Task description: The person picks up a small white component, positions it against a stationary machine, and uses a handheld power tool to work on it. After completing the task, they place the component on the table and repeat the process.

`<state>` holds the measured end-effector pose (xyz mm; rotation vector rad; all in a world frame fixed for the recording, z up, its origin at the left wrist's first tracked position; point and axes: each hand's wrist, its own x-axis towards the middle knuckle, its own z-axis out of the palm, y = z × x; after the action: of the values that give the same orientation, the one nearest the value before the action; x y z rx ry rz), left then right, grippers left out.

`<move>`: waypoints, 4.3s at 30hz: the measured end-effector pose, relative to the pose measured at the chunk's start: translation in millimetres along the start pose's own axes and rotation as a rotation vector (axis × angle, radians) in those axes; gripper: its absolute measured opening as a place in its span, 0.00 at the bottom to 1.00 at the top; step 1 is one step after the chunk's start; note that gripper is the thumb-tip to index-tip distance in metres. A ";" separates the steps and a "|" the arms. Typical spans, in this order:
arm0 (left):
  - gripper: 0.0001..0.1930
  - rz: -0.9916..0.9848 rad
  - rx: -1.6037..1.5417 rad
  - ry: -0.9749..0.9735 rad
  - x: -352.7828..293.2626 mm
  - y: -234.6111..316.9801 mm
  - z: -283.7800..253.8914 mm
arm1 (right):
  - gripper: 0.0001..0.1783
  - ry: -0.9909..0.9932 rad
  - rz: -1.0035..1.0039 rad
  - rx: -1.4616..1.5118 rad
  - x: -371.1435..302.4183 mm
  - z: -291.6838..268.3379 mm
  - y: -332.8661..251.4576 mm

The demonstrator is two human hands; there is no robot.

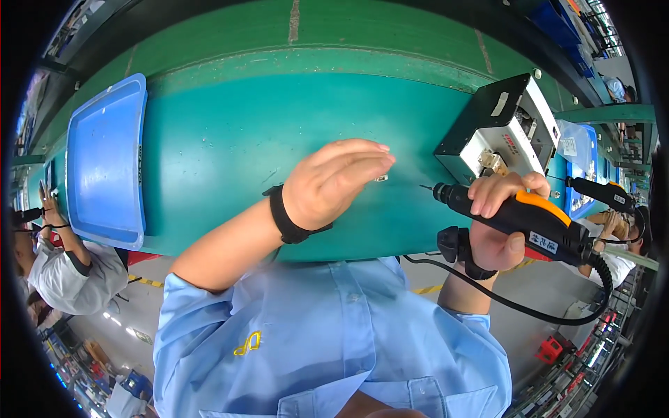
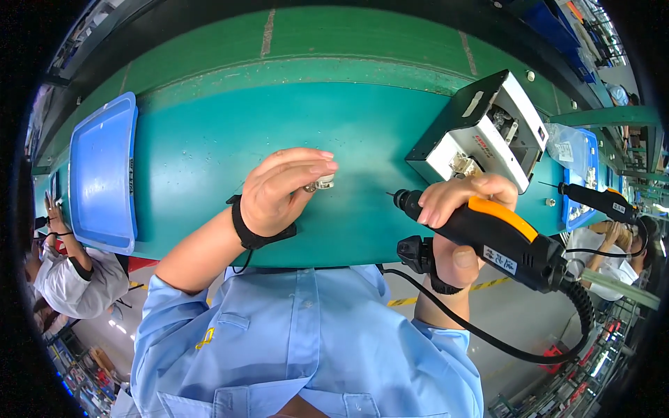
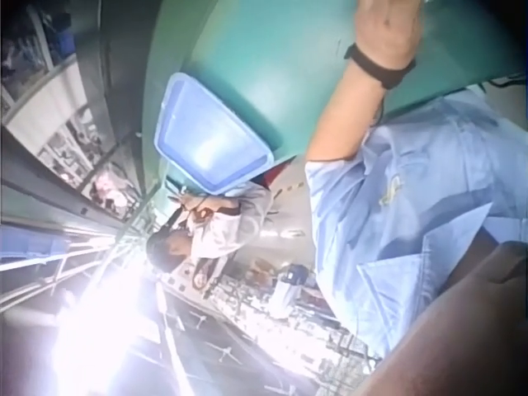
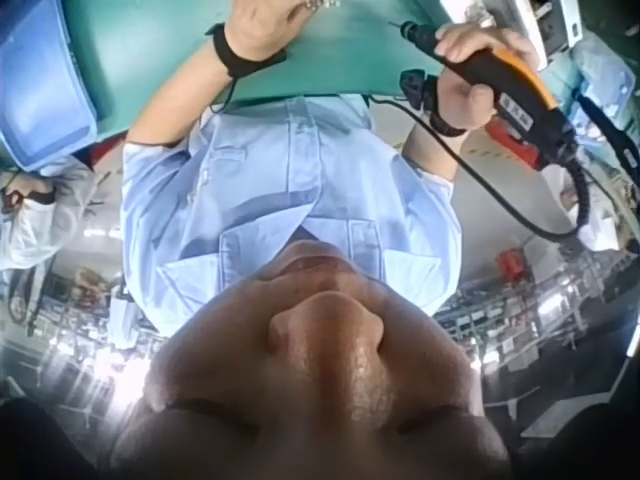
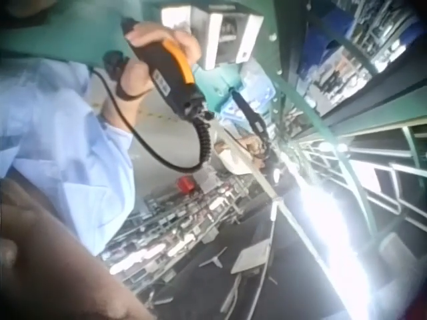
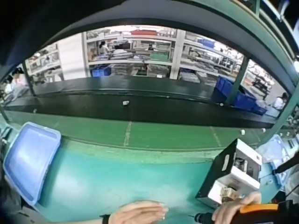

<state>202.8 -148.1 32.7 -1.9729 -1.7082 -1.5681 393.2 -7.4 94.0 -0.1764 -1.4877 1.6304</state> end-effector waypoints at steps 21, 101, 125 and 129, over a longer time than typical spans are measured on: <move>0.11 -0.303 0.325 -0.192 40.2 -45.1 -16.8 | 0.53 0.241 -0.176 -0.288 -24.7 -26.3 5.9; 0.19 -0.482 -0.027 -0.521 -29.9 -8.9 0.7 | 0.11 -0.006 0.685 -0.891 -84.8 -111.7 -55.9; 0.11 -0.325 -0.180 -0.383 -24.0 -9.0 11.1 | 0.29 -0.036 -0.157 -0.043 -21.8 -32.9 -12.7; 0.10 -0.366 -0.170 -0.365 -9.8 -4.6 18.3 | 0.24 -0.010 -0.023 -0.190 -21.8 -32.2 -26.1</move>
<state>212.0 -141.4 14.8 -2.2421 -2.2537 -1.5744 439.5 -1.8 98.0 -0.2555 -1.6461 1.4730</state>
